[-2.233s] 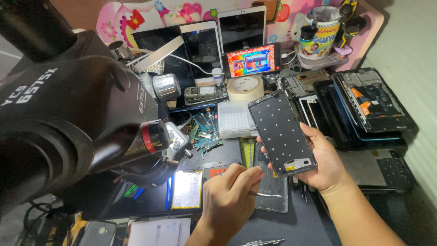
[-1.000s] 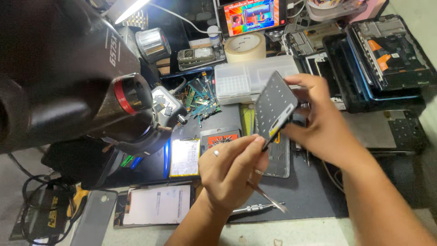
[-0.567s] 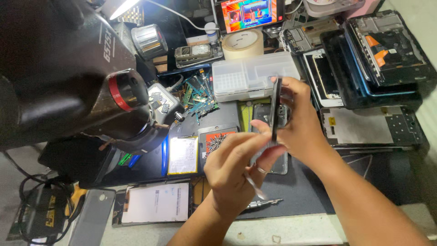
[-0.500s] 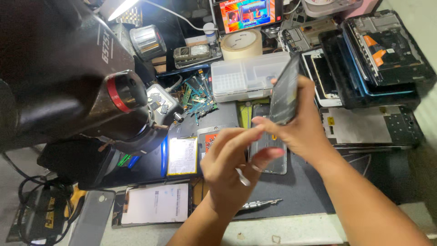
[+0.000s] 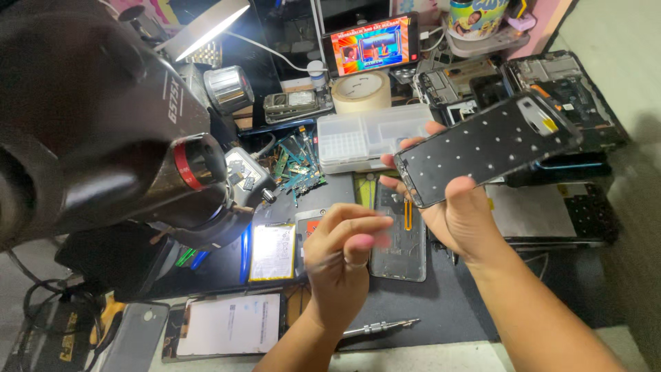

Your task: The person uses a metal spudger to pry and separate the screen assembly from the phone chassis, then removes the battery and continues to work on the internal components of a smartphone.

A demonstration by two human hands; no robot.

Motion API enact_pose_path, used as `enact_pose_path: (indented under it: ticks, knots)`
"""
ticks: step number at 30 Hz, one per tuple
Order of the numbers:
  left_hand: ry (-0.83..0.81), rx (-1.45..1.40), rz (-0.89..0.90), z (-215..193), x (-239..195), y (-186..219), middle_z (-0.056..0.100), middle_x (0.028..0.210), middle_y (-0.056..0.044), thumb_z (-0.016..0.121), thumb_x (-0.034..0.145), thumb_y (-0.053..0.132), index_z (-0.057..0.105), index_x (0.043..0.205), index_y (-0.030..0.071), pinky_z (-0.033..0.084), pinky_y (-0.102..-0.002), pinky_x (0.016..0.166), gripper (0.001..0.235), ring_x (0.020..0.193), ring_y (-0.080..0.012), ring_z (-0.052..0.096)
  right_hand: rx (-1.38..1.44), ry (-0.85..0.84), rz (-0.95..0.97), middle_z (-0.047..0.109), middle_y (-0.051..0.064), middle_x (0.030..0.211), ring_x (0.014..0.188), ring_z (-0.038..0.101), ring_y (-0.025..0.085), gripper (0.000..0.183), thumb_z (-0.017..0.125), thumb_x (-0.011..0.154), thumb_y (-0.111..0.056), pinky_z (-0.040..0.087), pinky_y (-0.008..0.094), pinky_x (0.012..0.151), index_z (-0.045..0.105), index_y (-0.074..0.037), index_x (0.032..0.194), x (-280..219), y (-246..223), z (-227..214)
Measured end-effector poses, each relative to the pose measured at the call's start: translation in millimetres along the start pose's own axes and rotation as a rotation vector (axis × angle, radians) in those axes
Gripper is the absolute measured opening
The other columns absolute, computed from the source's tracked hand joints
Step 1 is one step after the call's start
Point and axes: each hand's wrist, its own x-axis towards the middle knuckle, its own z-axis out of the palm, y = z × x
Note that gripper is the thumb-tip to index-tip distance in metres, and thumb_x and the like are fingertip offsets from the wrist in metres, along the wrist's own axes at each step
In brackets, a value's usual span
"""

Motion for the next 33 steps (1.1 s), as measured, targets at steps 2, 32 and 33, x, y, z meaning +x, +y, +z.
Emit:
enact_pose_path:
  ticks: [2,32,33]
  knots:
    - [0.036,0.108,0.105,1.9,5.7,0.4,0.071,0.109,-0.012,0.068,0.101,0.022,0.073,0.106,0.002,0.058,-0.028,0.082,0.021,0.094,-0.0177,0.073,-0.096,0.055,0.041,0.055,0.012,0.143,0.115,0.060,0.037,0.096,0.089,0.079,-0.038,0.052,0.050,0.089,0.032,-0.017,0.153,0.0,-4.4,-1.3]
    - [-0.087,0.212,0.232,21.3,8.3,-8.6,0.075,0.115,-0.021,0.073,0.094,-0.005,0.066,0.105,-0.002,0.064,-0.031,0.083,0.013,0.095,-0.0270,0.079,-0.551,0.189,0.038,0.049,0.019,0.153,0.119,0.064,0.022,0.095,0.081,0.068,0.013,0.059,0.034,0.096,0.030,-0.018,0.142,-41.4,-13.3,14.7]
    - [-0.093,0.228,0.250,21.2,8.5,-8.3,0.074,0.114,-0.021,0.073,0.094,-0.005,0.065,0.104,-0.002,0.064,-0.032,0.083,0.013,0.094,-0.0277,0.078,-0.555,0.186,0.027,0.049,0.019,0.153,0.119,0.064,0.022,0.095,0.081,0.069,0.012,0.059,0.034,0.096,0.029,-0.018,0.142,-42.1,-12.2,15.3]
